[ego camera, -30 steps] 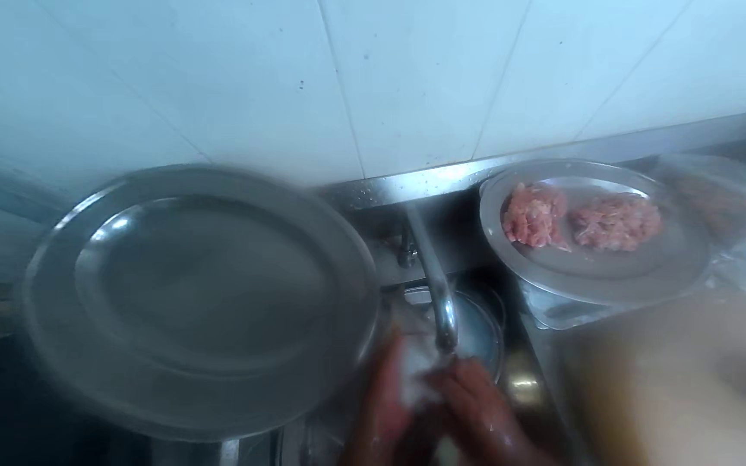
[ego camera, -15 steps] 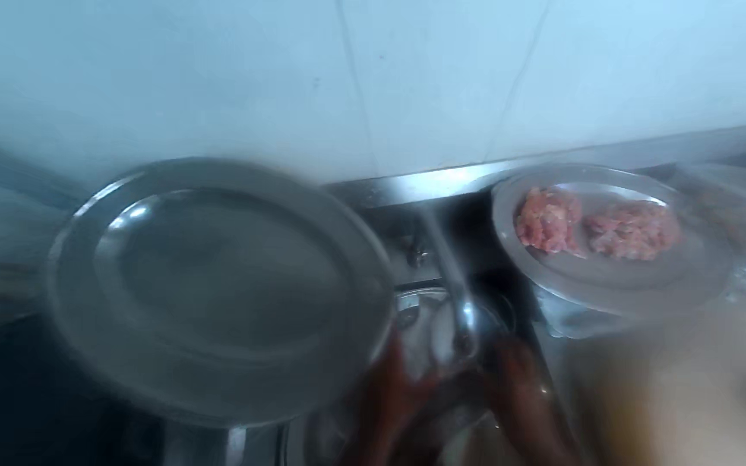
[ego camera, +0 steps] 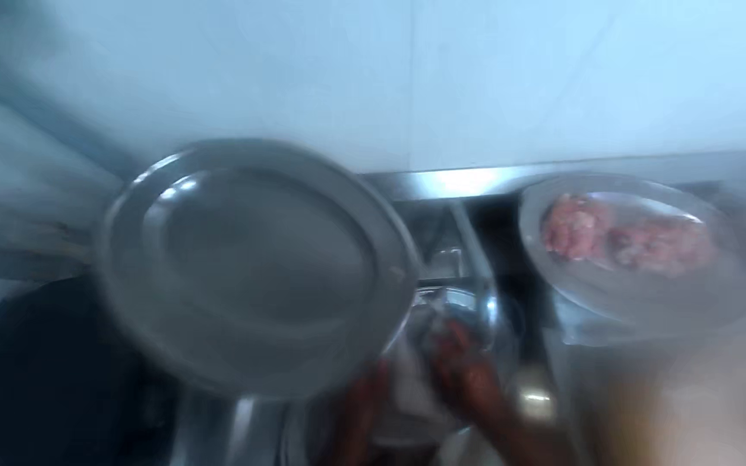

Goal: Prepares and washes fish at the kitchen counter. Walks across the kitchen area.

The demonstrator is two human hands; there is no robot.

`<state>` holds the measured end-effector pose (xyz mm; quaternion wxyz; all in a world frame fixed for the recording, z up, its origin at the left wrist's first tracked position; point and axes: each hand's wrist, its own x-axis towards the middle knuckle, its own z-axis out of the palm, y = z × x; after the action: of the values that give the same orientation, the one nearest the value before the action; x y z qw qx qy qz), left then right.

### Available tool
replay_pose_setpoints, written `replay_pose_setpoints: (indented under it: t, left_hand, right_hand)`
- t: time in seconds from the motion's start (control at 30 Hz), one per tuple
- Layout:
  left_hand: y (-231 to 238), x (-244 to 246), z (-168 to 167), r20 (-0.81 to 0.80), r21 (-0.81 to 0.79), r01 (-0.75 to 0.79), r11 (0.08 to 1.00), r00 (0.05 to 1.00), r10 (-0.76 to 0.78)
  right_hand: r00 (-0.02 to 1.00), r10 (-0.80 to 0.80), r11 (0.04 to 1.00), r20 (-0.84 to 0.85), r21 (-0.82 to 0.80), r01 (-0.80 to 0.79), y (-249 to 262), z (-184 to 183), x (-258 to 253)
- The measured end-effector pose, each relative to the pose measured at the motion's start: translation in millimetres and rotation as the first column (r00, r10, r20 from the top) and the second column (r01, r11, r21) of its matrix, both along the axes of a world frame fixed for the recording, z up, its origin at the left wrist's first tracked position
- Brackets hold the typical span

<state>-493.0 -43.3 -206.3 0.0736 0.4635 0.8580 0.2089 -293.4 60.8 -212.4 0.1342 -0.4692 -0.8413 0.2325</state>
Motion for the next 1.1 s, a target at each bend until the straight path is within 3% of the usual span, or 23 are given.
replay_pose_setpoints:
  t: [0.07,0.1,0.2,0.27,0.33,0.4,0.47,0.6,0.7,0.83,0.9,1.0,1.03,1.1]
  left_hand:
    - [3,8,2,-0.066,0.014,-0.033,0.999,0.997,0.034]
    - [4,15,1,-0.073,0.013,-0.026,1.000,0.997,0.027]
    - [12,30,-15,0.010,0.140,0.111,0.984,0.993,-0.114]
    - [16,29,-12,0.209,0.196,0.277,0.941,0.925,-0.316]
    - [15,12,-4,0.299,0.155,0.372,0.915,0.865,-0.402]
    - [7,4,-9,0.147,-0.125,0.276,0.953,0.955,-0.258]
    - [7,-1,-16,-0.026,-0.356,0.044,0.933,0.998,-0.057]
    - [5,-5,22,-0.073,-0.470,-0.205,0.858,0.978,0.193]
    - [5,-8,53,0.033,-0.514,-0.290,0.807,0.934,0.357]
    - [-11,-3,14,0.024,-0.230,-0.423,0.876,0.898,0.440]
    - [1,1,48,0.199,-0.267,-0.397,0.878,0.869,0.453]
    - [9,-7,74,0.371,-0.300,-0.315,0.901,0.831,0.414]
    - [8,-12,63,0.354,-0.256,-0.308,0.916,0.852,0.386]
    - [0,-25,9,0.193,-0.049,-0.329,0.943,0.923,0.332]
  right_hand:
    - [0.971,-0.196,0.980,0.139,0.004,0.197,4,-7,3]
    - [0.960,-0.192,0.977,0.202,-0.058,0.207,1,-10,1]
    - [0.991,0.000,0.989,0.134,-0.148,0.020,-8,-6,1]
    - [0.993,0.118,0.967,0.031,-0.229,-0.108,1,9,20]
    - [0.992,0.101,0.971,0.072,-0.225,-0.082,15,21,29]
    - [0.990,0.017,0.990,0.143,-0.141,0.003,28,13,37]
    - [0.974,-0.041,0.996,0.224,-0.072,0.059,34,-4,37]
    - [0.962,-0.156,0.987,0.226,0.071,0.143,30,-21,30]
    - [0.936,-0.296,0.955,0.191,0.076,0.286,48,-21,37]
    - [0.877,-0.381,0.911,0.294,-0.041,0.410,74,-14,41]
    - [0.837,-0.371,0.886,0.401,-0.117,0.449,83,7,40]
    - [0.863,-0.363,0.867,0.351,-0.211,0.451,83,37,48]
    - [0.874,-0.373,0.844,0.311,-0.276,0.459,80,45,55]
    - [0.889,-0.404,0.785,0.215,-0.418,0.457,69,57,76]
